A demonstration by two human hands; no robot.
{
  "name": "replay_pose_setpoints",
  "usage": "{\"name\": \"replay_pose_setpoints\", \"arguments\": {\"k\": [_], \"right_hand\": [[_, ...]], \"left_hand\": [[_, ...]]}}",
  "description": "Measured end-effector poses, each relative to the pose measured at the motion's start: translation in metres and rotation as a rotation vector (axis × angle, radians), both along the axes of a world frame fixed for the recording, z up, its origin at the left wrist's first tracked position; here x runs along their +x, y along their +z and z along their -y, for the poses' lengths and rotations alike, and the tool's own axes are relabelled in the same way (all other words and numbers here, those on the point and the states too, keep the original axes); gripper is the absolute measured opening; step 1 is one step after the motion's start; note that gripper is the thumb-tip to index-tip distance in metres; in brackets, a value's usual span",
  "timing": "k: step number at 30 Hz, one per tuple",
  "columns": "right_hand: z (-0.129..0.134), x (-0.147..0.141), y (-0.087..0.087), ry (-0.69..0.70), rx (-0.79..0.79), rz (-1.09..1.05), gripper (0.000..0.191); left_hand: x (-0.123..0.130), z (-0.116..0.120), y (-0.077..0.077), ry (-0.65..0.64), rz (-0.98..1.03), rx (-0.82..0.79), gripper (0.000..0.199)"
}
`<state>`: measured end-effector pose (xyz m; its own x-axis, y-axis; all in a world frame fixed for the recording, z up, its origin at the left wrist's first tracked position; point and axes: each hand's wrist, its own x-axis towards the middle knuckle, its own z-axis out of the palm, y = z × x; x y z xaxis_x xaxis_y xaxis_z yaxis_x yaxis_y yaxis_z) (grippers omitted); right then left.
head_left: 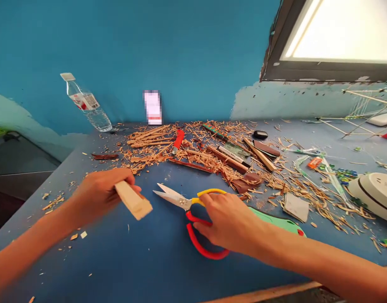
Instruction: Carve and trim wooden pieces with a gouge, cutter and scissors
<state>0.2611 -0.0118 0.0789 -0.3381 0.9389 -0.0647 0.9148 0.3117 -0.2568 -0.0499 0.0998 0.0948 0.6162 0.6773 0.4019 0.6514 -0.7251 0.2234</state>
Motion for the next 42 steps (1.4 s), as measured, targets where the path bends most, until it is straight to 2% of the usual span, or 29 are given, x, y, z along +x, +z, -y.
{"name": "replay_pose_setpoints", "arguments": {"k": [4,6,8,9,11,13,15,18,22,27,31,34,36,39,42], "right_hand": [[-0.01,-0.008,0.016,0.08,0.014,-0.018,0.035],[-0.011,0.0,0.029,0.136,0.089,-0.216,0.041],[-0.012,0.01,0.041,0.223,0.21,-0.519,0.056],[-0.013,0.015,0.044,0.269,0.262,-0.651,0.055],[-0.017,0.021,0.047,0.315,0.338,-0.804,0.035],[-0.023,0.024,0.046,0.264,0.458,-0.84,0.017],[-0.028,0.024,0.044,0.207,0.588,-0.806,0.013],[-0.036,0.025,0.044,0.223,0.647,-0.719,0.015],[-0.041,0.026,0.049,0.252,0.651,-0.687,0.017],[-0.037,0.023,0.057,0.279,0.603,-0.598,0.016],[-0.029,0.021,0.062,0.305,0.561,-0.579,0.014],[-0.019,0.022,0.061,0.246,0.515,-0.549,0.021],[-0.009,0.021,0.054,0.154,0.384,-0.399,0.025],[0.009,0.014,0.034,0.045,0.107,-0.097,0.033],[0.023,0.002,0.01,-0.026,-0.027,0.035,0.041]], "left_hand": [[0.022,-0.021,0.0,-0.203,-0.13,-0.134,0.022],[0.031,-0.028,0.0,-0.271,-0.179,-0.184,0.017],[0.04,-0.031,0.0,-0.319,-0.211,-0.221,0.013],[0.046,-0.03,0.001,-0.337,-0.224,-0.237,0.01],[0.059,-0.027,0.002,-0.365,-0.231,-0.248,0.007],[0.074,-0.021,0.007,-0.352,-0.177,-0.186,0.031],[0.089,-0.015,0.013,-0.317,-0.038,-0.058,0.042],[0.109,-0.005,0.021,-0.363,0.188,0.111,0.028],[0.12,0.004,0.025,-0.463,0.281,0.073,0.019],[0.115,0.01,0.028,-0.392,0.236,0.099,0.012],[0.107,0.015,0.028,-0.383,0.216,0.117,0.012],[0.097,0.022,0.029,-0.358,0.217,0.184,0.018],[0.086,0.029,0.032,-0.292,0.232,0.206,0.024],[0.066,0.042,0.039,-0.157,0.237,0.167,0.026],[0.047,0.057,0.043,-0.11,0.194,0.126,0.031]]}}
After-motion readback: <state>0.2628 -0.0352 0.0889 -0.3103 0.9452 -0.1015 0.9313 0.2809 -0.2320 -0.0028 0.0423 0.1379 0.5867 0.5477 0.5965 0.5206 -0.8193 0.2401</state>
